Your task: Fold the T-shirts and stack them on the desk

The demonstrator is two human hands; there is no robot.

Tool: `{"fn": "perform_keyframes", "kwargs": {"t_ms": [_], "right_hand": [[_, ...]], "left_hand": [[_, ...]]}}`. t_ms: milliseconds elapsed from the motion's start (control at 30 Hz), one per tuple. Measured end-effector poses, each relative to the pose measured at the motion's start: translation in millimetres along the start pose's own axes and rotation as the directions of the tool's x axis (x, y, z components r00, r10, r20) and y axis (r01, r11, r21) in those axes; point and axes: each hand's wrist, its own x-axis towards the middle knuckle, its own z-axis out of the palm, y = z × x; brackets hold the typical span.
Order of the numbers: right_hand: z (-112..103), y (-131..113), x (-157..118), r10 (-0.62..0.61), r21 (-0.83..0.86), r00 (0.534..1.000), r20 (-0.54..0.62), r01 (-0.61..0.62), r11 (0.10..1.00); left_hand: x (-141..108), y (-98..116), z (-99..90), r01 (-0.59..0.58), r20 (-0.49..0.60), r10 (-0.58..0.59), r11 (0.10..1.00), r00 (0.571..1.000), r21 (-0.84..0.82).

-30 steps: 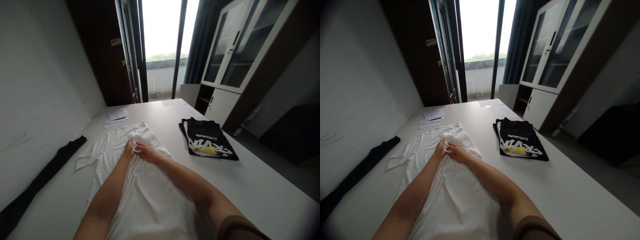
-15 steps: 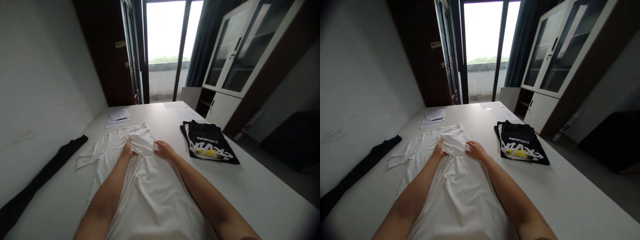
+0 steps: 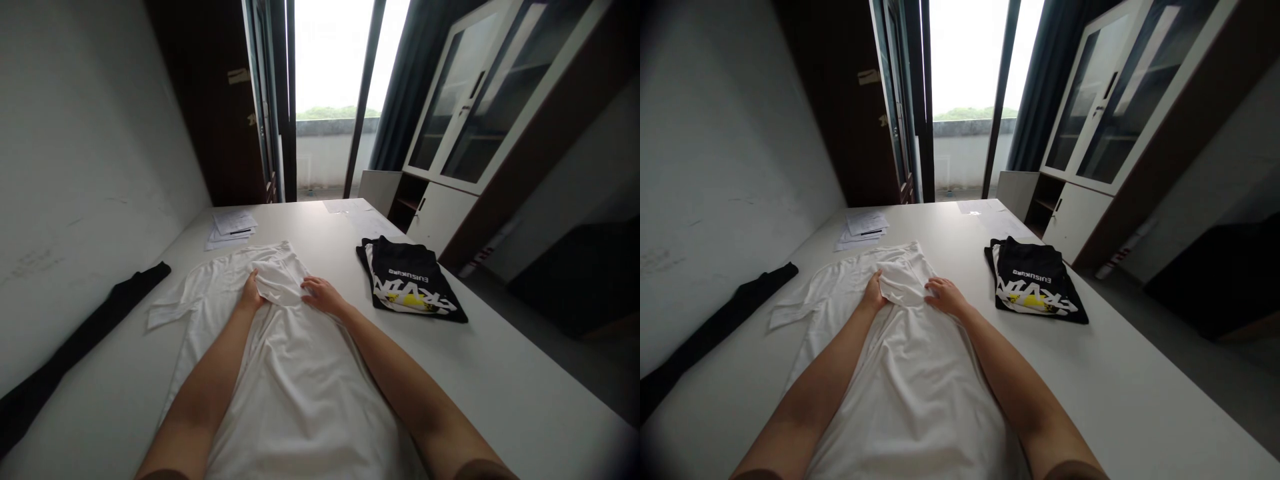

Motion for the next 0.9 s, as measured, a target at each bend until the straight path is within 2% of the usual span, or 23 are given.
{"fn": "perform_keyframes", "kwargs": {"t_ms": [533, 900], "right_hand": [[0.6, -0.4, 0.9, 0.011, 0.01, 1.0, -0.023, -0.011, 1.0], [-0.9, -3.3, 1.1, 0.012, 0.016, 1.0, -0.022, -0.011, 1.0]], "left_hand": [[-7.4, 1.2, 4.3, 0.017, 0.006, -0.017, 1.0, 1.0, 0.004], [-2.7, -1.2, 0.6, 0.015, -0.008, -0.015, 1.0, 1.0, 0.004]]}}
